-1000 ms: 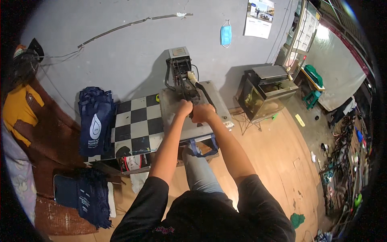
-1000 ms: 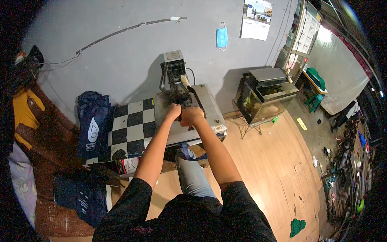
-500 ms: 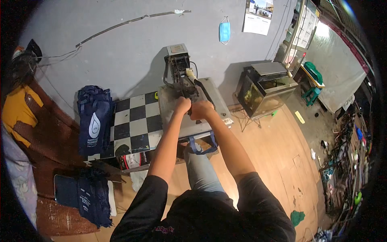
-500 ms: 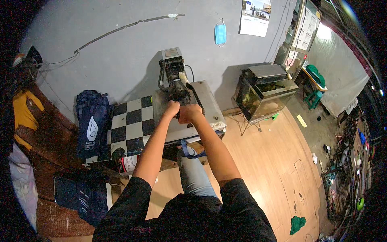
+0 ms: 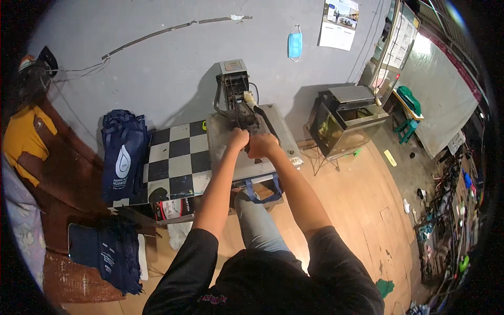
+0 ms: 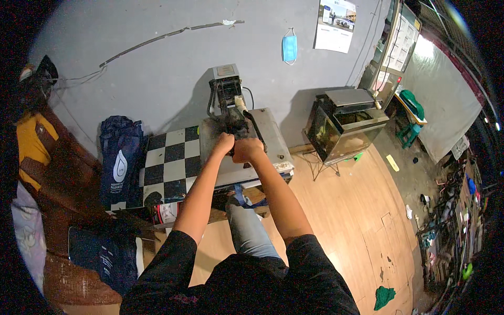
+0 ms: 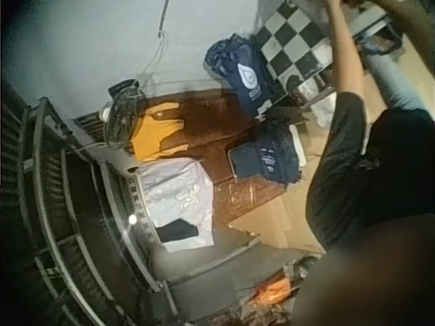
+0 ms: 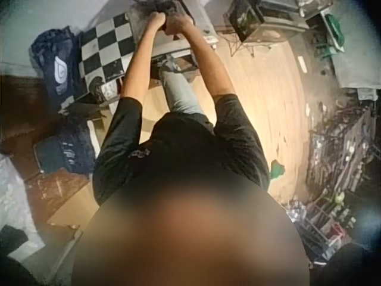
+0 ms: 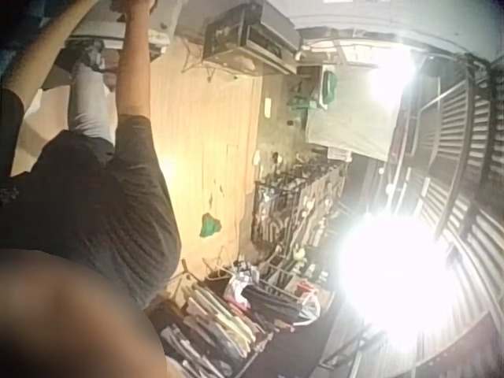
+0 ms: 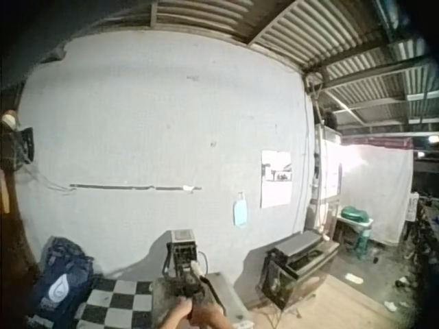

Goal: Apply printed logos to navy blue shirts using a heat press machine.

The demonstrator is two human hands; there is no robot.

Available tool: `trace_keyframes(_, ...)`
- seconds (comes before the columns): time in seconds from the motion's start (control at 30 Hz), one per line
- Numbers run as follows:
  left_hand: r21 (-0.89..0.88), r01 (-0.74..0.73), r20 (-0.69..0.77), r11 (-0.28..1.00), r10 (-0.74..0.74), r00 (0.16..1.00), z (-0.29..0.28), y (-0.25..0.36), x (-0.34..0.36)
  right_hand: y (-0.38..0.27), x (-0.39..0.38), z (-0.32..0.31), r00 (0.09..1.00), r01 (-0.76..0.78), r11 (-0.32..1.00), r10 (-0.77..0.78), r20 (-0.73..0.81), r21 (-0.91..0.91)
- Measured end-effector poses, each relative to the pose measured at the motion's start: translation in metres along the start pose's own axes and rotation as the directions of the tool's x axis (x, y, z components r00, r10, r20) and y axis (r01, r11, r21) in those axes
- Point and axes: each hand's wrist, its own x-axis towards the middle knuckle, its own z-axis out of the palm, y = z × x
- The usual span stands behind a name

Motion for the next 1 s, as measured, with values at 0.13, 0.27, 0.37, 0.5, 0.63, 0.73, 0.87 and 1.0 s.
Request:
trace_keyframes(0.13,0.092,-0.087,-0.093,0.992,0.095,0.991,0.003,-0.015,0.006,-0.006,-0.001,0.001,1.000,0.007,1.000,-0.007,0.021,0.021)
trace_keyframes(0.27,0.008,-0.028,-0.091,1.000,0.029,0.995,0.007,-0.005,-0.001,0.002,0.002,0.007,0.999,-0.006,0.999,0.007,-0.046,0.034)
trace_keyframes(0.37,-0.014,-0.004,0.032,1.000,0.005,0.999,-0.001,0.001,0.000,0.002,0.002,0.005,0.999,-0.016,1.000,0.017,-0.042,0.026)
trace_keyframes(0.5,0.023,-0.020,0.035,1.000,0.019,0.999,-0.003,0.004,-0.003,0.001,-0.001,0.001,1.000,-0.011,1.000,0.011,0.018,0.002)
trace_keyframes(0.63,-0.016,0.024,0.056,1.000,-0.023,0.998,-0.008,-0.006,0.002,-0.010,-0.004,-0.004,1.000,0.012,1.000,-0.012,0.010,0.001)
trace_keyframes(0.73,0.008,0.058,0.057,0.998,-0.059,0.997,-0.006,0.005,-0.003,-0.006,-0.004,-0.002,1.000,-0.001,1.000,0.001,0.001,0.004)
trace_keyframes(0.87,0.021,0.094,0.055,0.995,-0.095,0.994,-0.013,0.013,-0.009,-0.008,0.000,-0.004,0.999,-0.010,1.000,0.010,0.031,-0.015)
trace_keyframes(1.0,-0.003,0.104,0.055,0.995,-0.104,0.993,-0.013,0.018,-0.012,-0.006,-0.001,-0.003,1.000,-0.008,1.000,0.008,0.005,-0.017)
